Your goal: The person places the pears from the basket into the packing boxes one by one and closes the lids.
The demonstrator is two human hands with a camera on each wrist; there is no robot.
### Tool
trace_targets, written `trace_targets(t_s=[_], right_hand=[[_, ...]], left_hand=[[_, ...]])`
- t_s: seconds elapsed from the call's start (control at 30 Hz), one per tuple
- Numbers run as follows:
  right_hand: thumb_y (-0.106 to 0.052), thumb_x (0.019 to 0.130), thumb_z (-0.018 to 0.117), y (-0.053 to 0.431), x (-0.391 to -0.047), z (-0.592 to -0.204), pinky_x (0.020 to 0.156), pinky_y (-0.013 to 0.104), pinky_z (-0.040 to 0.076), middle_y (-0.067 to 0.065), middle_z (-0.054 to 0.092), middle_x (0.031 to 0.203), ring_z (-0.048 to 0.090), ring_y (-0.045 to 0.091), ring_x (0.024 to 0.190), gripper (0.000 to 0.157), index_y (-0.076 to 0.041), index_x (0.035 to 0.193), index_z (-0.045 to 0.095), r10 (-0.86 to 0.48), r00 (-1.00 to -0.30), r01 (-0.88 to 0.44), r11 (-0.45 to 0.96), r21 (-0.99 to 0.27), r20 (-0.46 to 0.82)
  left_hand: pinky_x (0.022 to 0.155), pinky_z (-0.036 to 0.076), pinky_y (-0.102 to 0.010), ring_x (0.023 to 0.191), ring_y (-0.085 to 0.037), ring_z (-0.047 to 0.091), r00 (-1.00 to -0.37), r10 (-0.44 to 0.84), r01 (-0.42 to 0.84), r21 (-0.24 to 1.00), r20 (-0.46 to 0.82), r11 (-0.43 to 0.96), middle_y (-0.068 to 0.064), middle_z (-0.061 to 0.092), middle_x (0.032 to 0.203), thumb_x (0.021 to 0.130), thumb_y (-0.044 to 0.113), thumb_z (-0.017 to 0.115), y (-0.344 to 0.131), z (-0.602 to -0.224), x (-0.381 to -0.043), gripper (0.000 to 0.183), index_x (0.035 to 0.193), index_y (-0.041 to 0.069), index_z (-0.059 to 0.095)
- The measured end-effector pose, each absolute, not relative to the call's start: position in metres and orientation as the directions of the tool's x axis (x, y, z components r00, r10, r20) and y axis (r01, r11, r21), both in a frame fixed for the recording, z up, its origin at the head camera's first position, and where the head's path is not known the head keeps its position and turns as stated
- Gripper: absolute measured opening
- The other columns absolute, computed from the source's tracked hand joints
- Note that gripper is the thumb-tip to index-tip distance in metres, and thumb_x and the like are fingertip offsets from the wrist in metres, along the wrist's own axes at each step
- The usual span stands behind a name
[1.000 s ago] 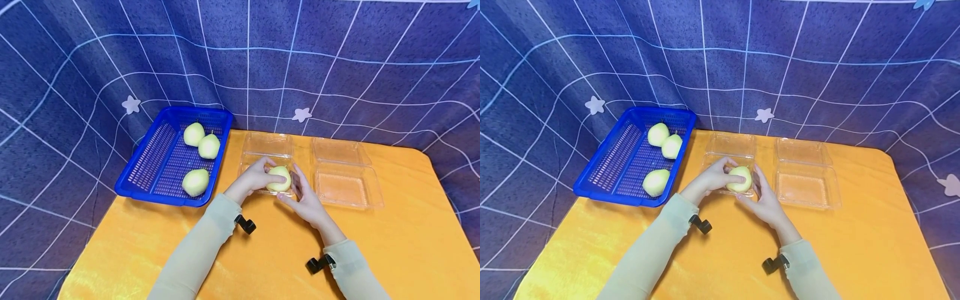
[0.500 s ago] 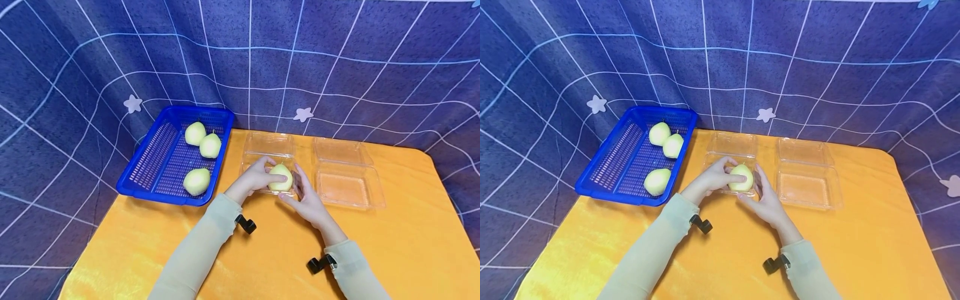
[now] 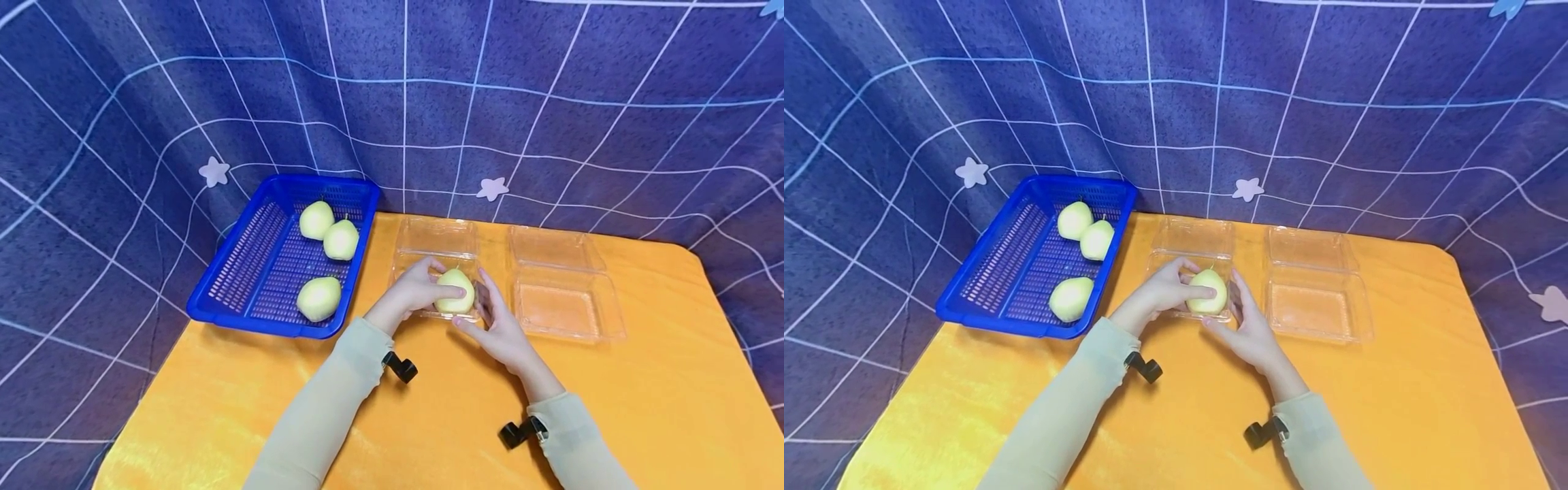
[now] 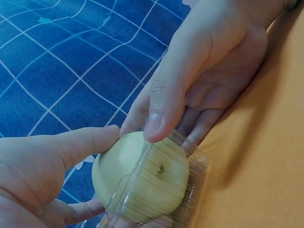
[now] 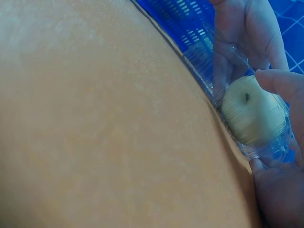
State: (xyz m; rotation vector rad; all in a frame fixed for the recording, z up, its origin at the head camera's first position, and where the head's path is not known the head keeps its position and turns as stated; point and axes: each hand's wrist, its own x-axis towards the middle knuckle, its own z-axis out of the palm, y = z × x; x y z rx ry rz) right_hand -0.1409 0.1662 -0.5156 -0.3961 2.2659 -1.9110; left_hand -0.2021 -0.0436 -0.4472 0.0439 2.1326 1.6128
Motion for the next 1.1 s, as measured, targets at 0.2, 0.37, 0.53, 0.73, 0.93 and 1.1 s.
trace_targets(t_s=[0.2,0.37,0.53,0.73,0.93,1.1], right_hand=[[-0.015,0.102,0.081,0.165,-0.140,-0.514,0.131,0.044,0.022,0.017,0.029,0.176,0.023,0.029,0.165,0.108,-0.029,0.177,0.005,-0.291,-0.955,-0.105,0.158,-0.982,0.055],[-0.013,0.101,0.081,0.164,-0.140,-0.514,0.131,0.042,0.022,0.017,0.030,0.176,0.025,0.029,0.164,0.108,-0.029,0.177,0.005,-0.292,-0.955,-0.104,0.152,-0.983,0.056],[-0.011,0.101,0.080,0.164,-0.140,-0.515,0.131,0.044,0.022,0.019,0.030,0.175,0.026,0.031,0.164,0.108,-0.028,0.177,0.006,-0.286,-0.956,-0.104,0.139,-0.985,0.060],[-0.011,0.101,0.081,0.164,-0.140,-0.514,0.131,0.043,0.022,0.018,0.031,0.175,0.027,0.030,0.163,0.109,-0.029,0.177,0.006,-0.280,-0.958,-0.101,0.143,-0.985,0.058],[-0.014,0.101,0.081,0.165,-0.140,-0.515,0.131,0.043,0.022,0.018,0.031,0.175,0.026,0.029,0.164,0.108,-0.029,0.177,0.006,-0.278,-0.959,-0.107,0.162,-0.981,0.058],[-0.013,0.101,0.081,0.164,-0.140,-0.515,0.131,0.040,0.022,0.017,0.030,0.176,0.024,0.028,0.164,0.110,-0.030,0.177,0.004,-0.283,-0.957,-0.106,0.156,-0.982,0.058]], left_hand=[[0.076,0.065,-0.044,0.082,-0.021,0.072,-0.900,0.288,-0.219,0.912,-0.326,0.345,-0.018,0.072,0.117,0.088,0.025,0.095,-0.047,-0.444,-0.201,0.067,0.136,0.002,0.055],[0.080,0.064,-0.046,0.086,-0.021,0.072,-0.904,0.270,-0.218,0.902,-0.330,0.372,-0.019,0.071,0.124,0.088,0.030,0.094,-0.049,-0.442,-0.201,0.068,0.137,0.003,0.056],[0.087,0.063,-0.046,0.102,-0.026,0.068,-0.910,0.252,-0.212,0.891,-0.330,0.401,-0.021,0.065,0.134,0.088,0.035,0.094,-0.050,-0.440,-0.201,0.071,0.141,0.004,0.057],[0.091,0.061,-0.046,0.114,-0.030,0.063,-0.916,0.240,-0.197,0.882,-0.321,0.427,-0.022,0.063,0.138,0.089,0.037,0.093,-0.050,-0.437,-0.203,0.075,0.146,0.005,0.057],[0.092,0.061,-0.051,0.111,-0.031,0.065,-0.915,0.239,-0.207,0.886,-0.326,0.415,-0.022,0.063,0.138,0.089,0.038,0.093,-0.051,-0.436,-0.203,0.080,0.151,0.006,0.054],[0.096,0.060,-0.052,0.116,-0.033,0.065,-0.912,0.246,-0.217,0.894,-0.330,0.392,-0.022,0.063,0.140,0.089,0.036,0.092,-0.054,-0.436,-0.201,0.082,0.154,0.006,0.051]])
